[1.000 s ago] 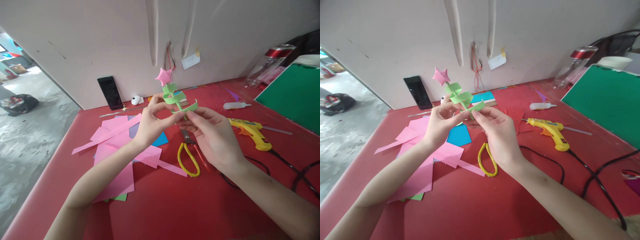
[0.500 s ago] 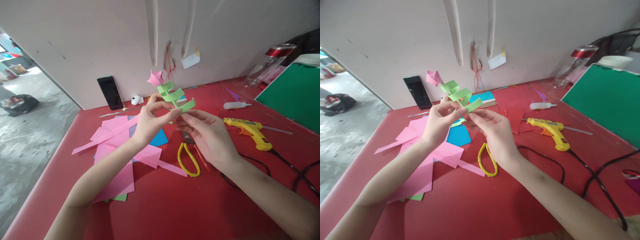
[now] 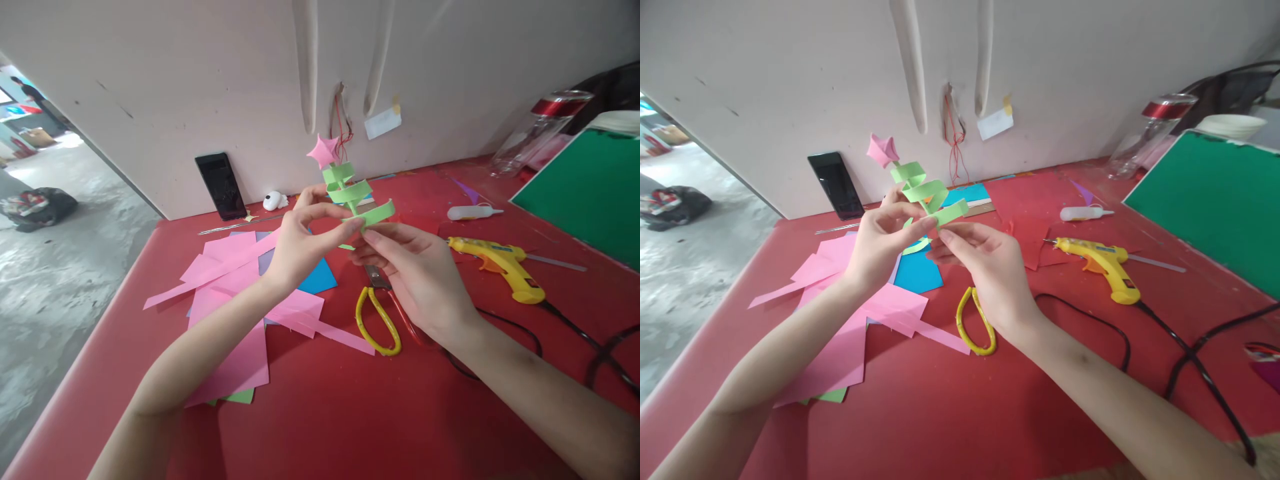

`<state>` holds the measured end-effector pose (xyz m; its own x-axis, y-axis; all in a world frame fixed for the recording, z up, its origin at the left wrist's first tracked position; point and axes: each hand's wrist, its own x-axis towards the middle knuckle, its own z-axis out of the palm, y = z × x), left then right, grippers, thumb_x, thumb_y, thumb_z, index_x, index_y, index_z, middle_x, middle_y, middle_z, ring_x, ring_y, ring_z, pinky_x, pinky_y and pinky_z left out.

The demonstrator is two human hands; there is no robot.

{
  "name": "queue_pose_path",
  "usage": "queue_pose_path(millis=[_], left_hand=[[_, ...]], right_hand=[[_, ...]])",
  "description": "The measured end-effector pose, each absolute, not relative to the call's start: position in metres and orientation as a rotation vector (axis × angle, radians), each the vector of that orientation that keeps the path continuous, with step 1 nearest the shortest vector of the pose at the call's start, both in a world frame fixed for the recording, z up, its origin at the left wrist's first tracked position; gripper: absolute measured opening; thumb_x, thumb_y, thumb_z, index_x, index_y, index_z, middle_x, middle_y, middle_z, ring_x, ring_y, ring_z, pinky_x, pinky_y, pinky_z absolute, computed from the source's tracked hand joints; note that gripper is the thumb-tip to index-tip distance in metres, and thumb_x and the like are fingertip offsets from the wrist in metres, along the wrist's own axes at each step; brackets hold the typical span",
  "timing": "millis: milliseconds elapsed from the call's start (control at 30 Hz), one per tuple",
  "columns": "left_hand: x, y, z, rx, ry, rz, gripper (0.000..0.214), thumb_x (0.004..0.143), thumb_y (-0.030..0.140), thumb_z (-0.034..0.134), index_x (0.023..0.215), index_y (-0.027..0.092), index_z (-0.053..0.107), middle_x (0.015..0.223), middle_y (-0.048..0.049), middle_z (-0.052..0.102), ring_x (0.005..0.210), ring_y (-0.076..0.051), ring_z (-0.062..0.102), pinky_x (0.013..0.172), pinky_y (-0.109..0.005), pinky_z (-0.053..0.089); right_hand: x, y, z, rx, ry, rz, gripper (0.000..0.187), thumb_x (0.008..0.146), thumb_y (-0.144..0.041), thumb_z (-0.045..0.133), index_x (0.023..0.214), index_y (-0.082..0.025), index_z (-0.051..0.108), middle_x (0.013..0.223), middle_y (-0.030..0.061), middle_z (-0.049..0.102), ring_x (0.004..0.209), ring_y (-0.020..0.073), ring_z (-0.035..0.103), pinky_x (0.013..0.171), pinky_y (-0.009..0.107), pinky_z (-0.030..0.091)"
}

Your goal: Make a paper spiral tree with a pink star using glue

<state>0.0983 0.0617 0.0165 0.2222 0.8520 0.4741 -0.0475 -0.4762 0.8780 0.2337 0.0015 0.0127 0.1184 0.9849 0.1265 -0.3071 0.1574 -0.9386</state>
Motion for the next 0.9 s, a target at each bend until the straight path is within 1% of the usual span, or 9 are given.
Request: queue_pose_path(millis=[233,400,567,700,900], left_hand=[[0.0979,0.0613,0.0163,1.672,0.739,1.341,0.015,0.068,0.03,0.078,0.061,0.023,0.068,0.1,-0.0034,0.059,0.11,-0.021,0.055,0.106,-0.041,0.04],[0.0971,0.0622,0.0165,1.71,0.744,1.345,0.014,0.068,0.031,0.079,0.062,0.024,0.069,0.096,-0.003,0.061,0.11,-0.021,0.056,0.104,-0.04,0.043],[0.0973,0.0607,0.0178,1.751,0.725,1.323,0.016,0.071,0.032,0.078,0.061,0.024,0.069,0.086,-0.002,0.061,0.104,-0.021,0.059,0.1,-0.041,0.048],[0.0982,0.0569,0.0199,1.701,0.727,1.295,0.015,0.071,0.033,0.079,0.062,0.024,0.071,0.09,-0.0022,0.062,0.103,-0.02,0.06,0.103,-0.039,0.047],[0.0977,0.0552,0.0203,1.653,0.679,1.256,0.014,0.073,0.037,0.078,0.066,0.028,0.073,0.088,-0.0011,0.062,0.097,-0.02,0.062,0.098,-0.039,0.051]], right_hand=[[0.2329,0.0005,0.0127,-0.94,-0.968,1.167,0.015,0.07,-0.033,0.08,0.075,-0.022,0.072,0.07,-0.001,0.069,0.064,0.0119,0.067,0.072,0.03,0.059],[0.2329,0.0008,0.0126,-0.936,-0.979,1.159,0.012,0.071,-0.032,0.078,0.076,-0.022,0.072,0.072,-0.0009,0.07,0.063,0.0119,0.066,0.072,0.032,0.058],[0.2328,-0.0005,0.0139,-0.939,-1.025,1.106,0.007,0.074,-0.03,0.075,0.077,-0.024,0.073,0.074,-0.0025,0.071,0.064,0.0111,0.066,0.07,0.029,0.057],[0.2342,-0.0018,0.0143,-0.965,-1.035,1.061,0.007,0.076,-0.032,0.074,0.078,-0.025,0.073,0.074,-0.0027,0.071,0.063,0.0107,0.066,0.068,0.028,0.057],[0.2353,-0.0023,0.0157,-0.962,-1.011,1.059,0.005,0.075,-0.03,0.075,0.076,-0.026,0.074,0.07,-0.0039,0.07,0.058,0.0095,0.063,0.067,0.029,0.057]])
